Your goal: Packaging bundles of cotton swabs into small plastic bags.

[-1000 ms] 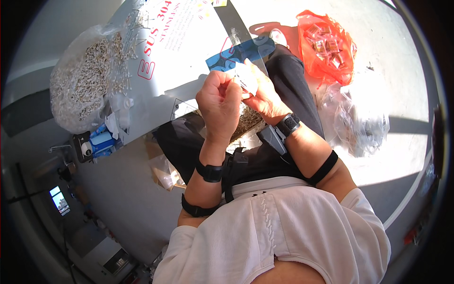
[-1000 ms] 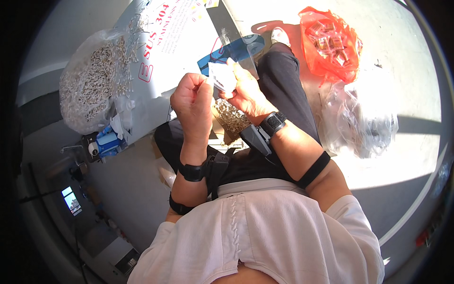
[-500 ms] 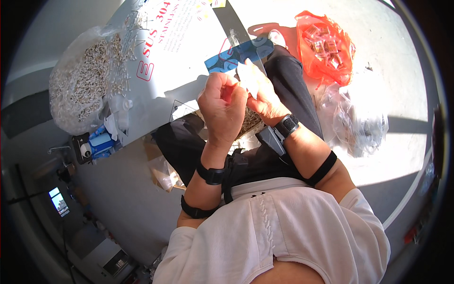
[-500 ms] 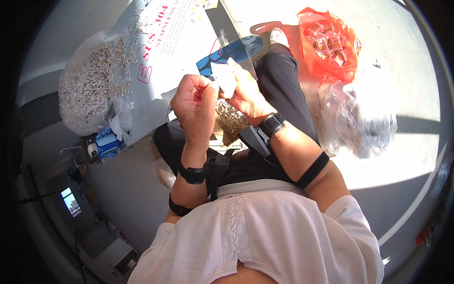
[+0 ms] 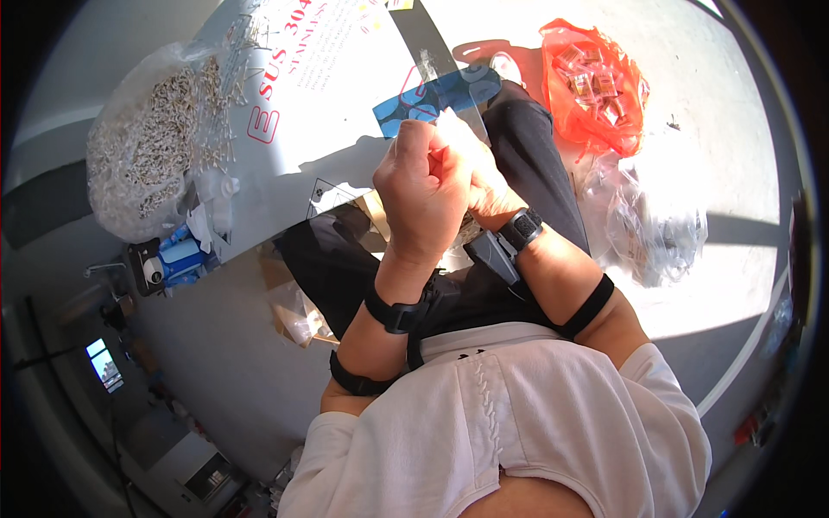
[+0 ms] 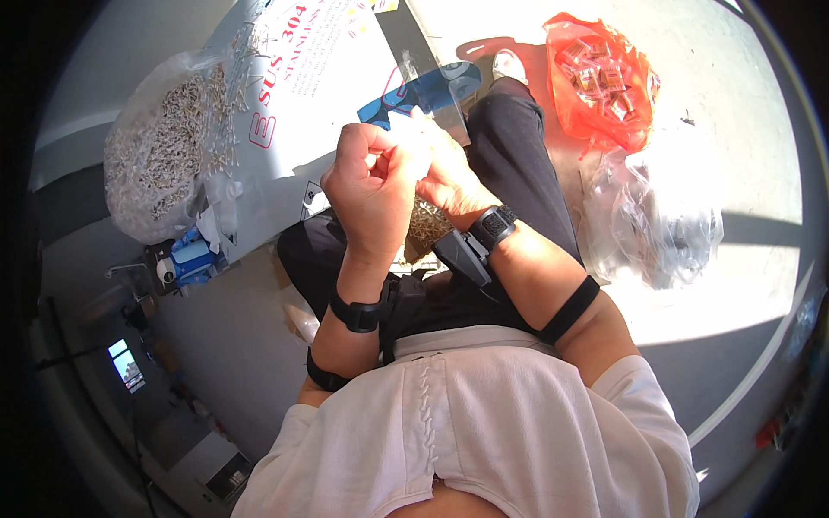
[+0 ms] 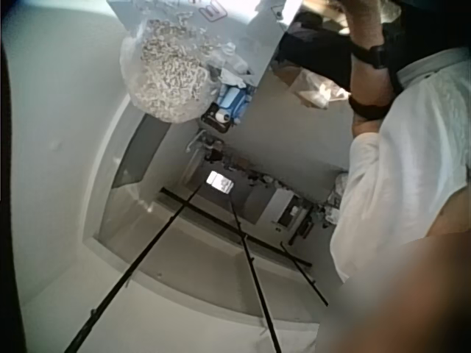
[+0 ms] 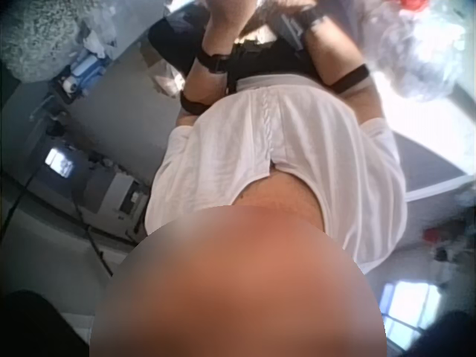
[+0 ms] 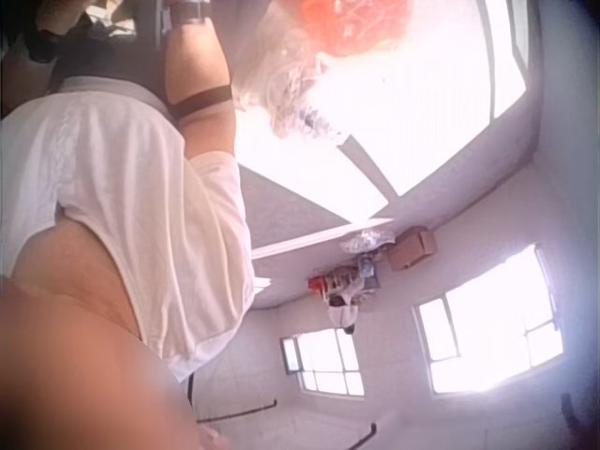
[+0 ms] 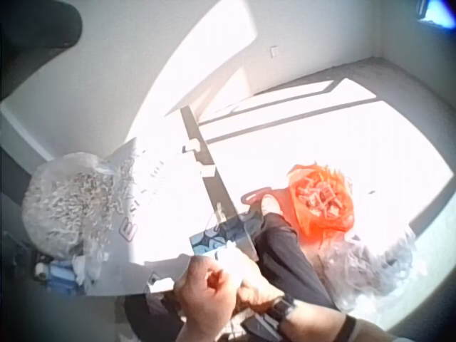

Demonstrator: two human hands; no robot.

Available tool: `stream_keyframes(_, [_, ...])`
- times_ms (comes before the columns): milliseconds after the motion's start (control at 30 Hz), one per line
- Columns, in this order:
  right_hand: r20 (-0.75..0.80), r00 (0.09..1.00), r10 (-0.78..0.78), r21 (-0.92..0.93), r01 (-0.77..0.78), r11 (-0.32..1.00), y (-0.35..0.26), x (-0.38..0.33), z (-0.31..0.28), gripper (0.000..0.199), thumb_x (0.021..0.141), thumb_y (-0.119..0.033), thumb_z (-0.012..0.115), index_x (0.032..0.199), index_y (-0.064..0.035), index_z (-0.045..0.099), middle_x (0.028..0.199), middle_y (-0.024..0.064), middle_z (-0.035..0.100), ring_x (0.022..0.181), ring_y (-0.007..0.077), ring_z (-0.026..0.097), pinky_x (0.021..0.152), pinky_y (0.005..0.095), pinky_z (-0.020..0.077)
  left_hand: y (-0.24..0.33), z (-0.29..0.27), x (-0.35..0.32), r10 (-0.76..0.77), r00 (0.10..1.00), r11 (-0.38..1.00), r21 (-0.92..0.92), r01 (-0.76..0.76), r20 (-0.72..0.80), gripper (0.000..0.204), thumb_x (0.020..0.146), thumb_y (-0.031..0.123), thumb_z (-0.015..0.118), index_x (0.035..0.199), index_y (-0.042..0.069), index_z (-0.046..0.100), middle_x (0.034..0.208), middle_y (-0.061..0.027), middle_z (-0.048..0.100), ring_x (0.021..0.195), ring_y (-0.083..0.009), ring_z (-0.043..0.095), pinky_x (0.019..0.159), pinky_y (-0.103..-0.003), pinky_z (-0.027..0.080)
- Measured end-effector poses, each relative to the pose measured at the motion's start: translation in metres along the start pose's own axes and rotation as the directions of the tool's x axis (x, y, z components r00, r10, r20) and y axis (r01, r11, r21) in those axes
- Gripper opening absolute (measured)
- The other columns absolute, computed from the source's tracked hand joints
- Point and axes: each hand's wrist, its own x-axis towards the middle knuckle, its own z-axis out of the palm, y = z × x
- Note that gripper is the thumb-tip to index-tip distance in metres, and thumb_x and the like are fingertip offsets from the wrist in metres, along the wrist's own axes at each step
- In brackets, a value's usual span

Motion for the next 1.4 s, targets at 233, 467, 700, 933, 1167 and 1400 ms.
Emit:
stream_keyframes(233, [0.029, 0.999, -0.039, -0.064, 0.041, 0.997, 0.012, -0.005, -0.002, 0.025, 0.097, -0.026, 0.051, 0.105, -0.0026, 0.054, 0.095, 0.0106, 0.06, 0.085, 0.0212, 0.062, 0.077, 0.0346, 0.054, 0.001, -0.001, 0.005, 0.227, 0.971, 0.942, 0.234, -0.239, 0.078, 0.022, 0.071, -0.006, 0.068, 0.092, -0.001, 0.063, 0.075, -0.0096, 0.062, 0.065, -0.019, 0.06, 0.058, -0.028, 0.049])
stream_keyframes(467, [-0.006, 0.992, 0.126, 0.139, -0.124, 0.983, 0.003, -0.006, 0.0, 0.017, 0.089, -0.001, 0.056, 0.105, -0.0017, 0.053, 0.094, 0.0074, 0.059, 0.084, 0.0169, 0.061, 0.075, 0.0291, 0.0543, 0.001, -0.001, 0.005, 0.187, 0.978, 0.949, 0.242, -0.203, 0.09, 0.023, 0.071, -0.005, 0.067, 0.093, -0.002, 0.063, 0.077, -0.0121, 0.063, 0.069, -0.0236, 0.062, 0.063, -0.032, 0.051])
stream_keyframes(700, [-0.015, 0.967, 0.253, 0.355, -0.232, 0.906, 0.025, -0.009, 0.01, 0.019, 0.088, 0.0, 0.058, 0.106, -0.0013, 0.054, 0.095, 0.0091, 0.059, 0.086, 0.0181, 0.062, 0.077, 0.0306, 0.0546, -0.001, 0.001, 0.008, 0.203, 0.97, 0.947, 0.226, -0.23, 0.136, 0.021, 0.069, -0.005, 0.067, 0.09, -0.003, 0.062, 0.076, -0.0132, 0.062, 0.068, -0.0247, 0.062, 0.062, -0.032, 0.051])
stream_keyframes(933, [-0.046, 0.966, 0.253, 0.333, -0.224, 0.916, 0.019, -0.011, 0.007, 0.019, 0.089, -0.003, 0.057, 0.107, -0.001, 0.052, 0.094, 0.0102, 0.059, 0.086, 0.0208, 0.062, 0.077, 0.0332, 0.0546, -0.003, -0.002, 0.01, 0.253, 0.95, 0.945, 0.164, -0.283, 0.182, 0.02, 0.071, -0.004, 0.067, 0.09, -0.003, 0.061, 0.077, -0.0127, 0.062, 0.064, -0.0225, 0.061, 0.059, -0.029, 0.05])
stream_keyframes(1167, [0.083, 0.895, 0.439, 0.907, -0.25, 0.339, 0.013, -0.008, 0.005, 0.022, 0.09, -0.015, 0.061, 0.106, -0.0033, 0.053, 0.088, 0.0094, 0.058, 0.076, 0.0198, 0.058, 0.067, 0.0337, 0.0527, -0.005, -0.006, -0.006, 0.141, 0.985, 0.988, 0.05, -0.147, 0.1, 0.014, 0.071, -0.003, 0.058, 0.084, 0.0, 0.054, 0.075, -0.012, 0.056, 0.066, -0.0265, 0.058, 0.059, -0.034, 0.049])
stream_keyframes(1400, [0.279, 0.751, 0.598, 0.954, -0.289, -0.082, 0.016, -0.002, 0.008, 0.024, 0.096, -0.026, 0.053, 0.106, -0.0037, 0.054, 0.084, 0.0086, 0.058, 0.068, 0.0157, 0.055, 0.063, 0.0307, 0.05, -0.008, -0.012, -0.003, 0.209, 0.972, 0.974, 0.068, -0.217, 0.105, 0.014, 0.079, 0.001, 0.064, 0.086, 0.001, 0.052, 0.074, -0.003, 0.055, 0.062, -0.0082, 0.053, 0.057, -0.022, 0.045])
